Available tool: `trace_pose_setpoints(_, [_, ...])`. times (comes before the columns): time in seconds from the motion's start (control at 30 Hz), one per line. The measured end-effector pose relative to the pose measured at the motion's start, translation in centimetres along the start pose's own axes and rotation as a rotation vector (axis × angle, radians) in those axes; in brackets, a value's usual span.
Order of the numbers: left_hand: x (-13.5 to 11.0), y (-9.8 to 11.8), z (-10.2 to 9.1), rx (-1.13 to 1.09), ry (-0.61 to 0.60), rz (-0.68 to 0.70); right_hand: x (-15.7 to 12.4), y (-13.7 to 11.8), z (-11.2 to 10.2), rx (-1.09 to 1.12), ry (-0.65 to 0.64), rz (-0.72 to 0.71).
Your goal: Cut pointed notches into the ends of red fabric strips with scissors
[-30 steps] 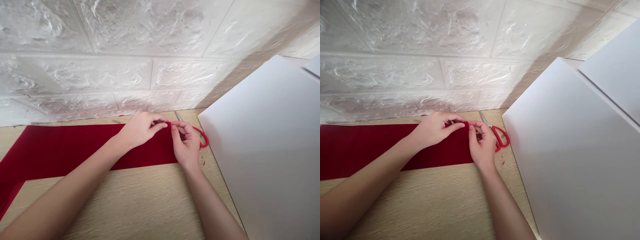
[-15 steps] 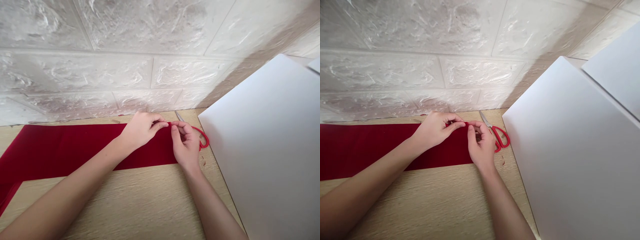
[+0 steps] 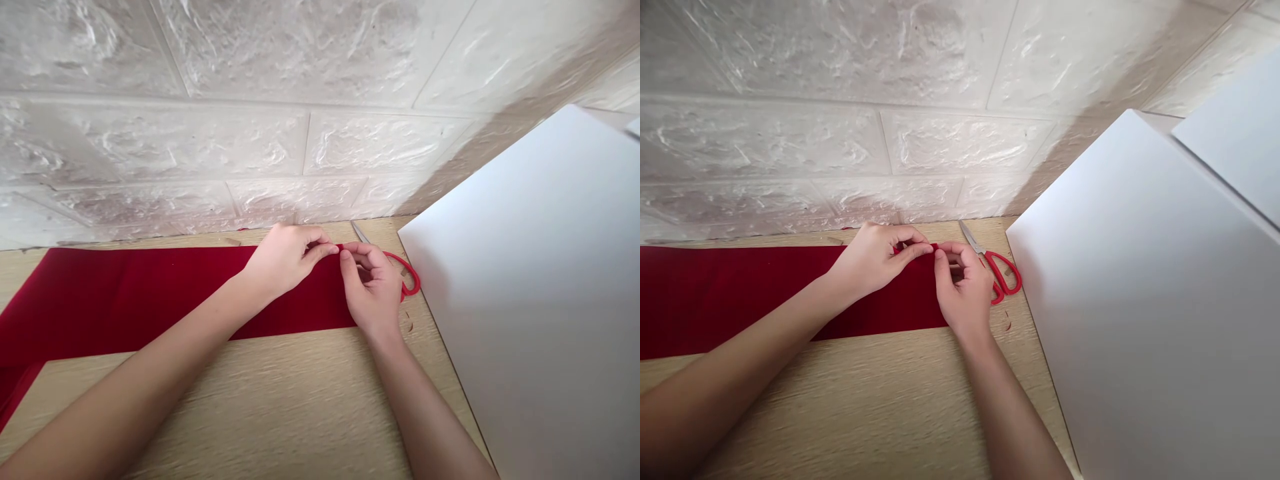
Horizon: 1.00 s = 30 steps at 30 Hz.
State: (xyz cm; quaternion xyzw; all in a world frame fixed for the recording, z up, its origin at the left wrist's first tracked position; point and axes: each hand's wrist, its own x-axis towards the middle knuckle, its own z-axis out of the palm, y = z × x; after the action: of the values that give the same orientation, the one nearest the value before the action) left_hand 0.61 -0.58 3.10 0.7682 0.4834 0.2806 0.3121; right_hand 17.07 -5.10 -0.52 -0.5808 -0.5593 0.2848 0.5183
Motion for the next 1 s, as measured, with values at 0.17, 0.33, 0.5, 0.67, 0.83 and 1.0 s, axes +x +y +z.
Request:
trace_pose_setpoints(0.17, [-0.05,0.30,-0.17,-0.055,-0.012,-0.034,-0.06,0.02,-0.04,-0.006,0.001,0.017])
trace_pose_setpoints(0.33, [-0.04,0.31,-0.14,-0.087,-0.013,-0.050,-0.23,-0.20,0.01,-0.062,0.073,-0.097])
trace_pose_setpoints(0.5, [-0.12,0.19,-0.08,-0.091,-0.004,-0.058,-0.34,-0.21,0.07,-0.165,0.052,-0.151])
trace_pose_setpoints(0.67, [-0.22,0.13,-0.21,-0.093,-0.019,-0.043,-0.32,-0.13,0.04,-0.168,0.046,-0.109])
trace_pose_setpoints(0.83, [-0.20,0.23,-0.23,-0.107,-0.023,-0.032,-0.27,-0.24,0.01,-0.178,0.041,-0.091])
trace_pose_setpoints(1.0, [-0.18,0.35,-0.25,-0.119,-0.020,-0.029,-0.33,-0.28,-0.01,-0.132,0.039,-0.077])
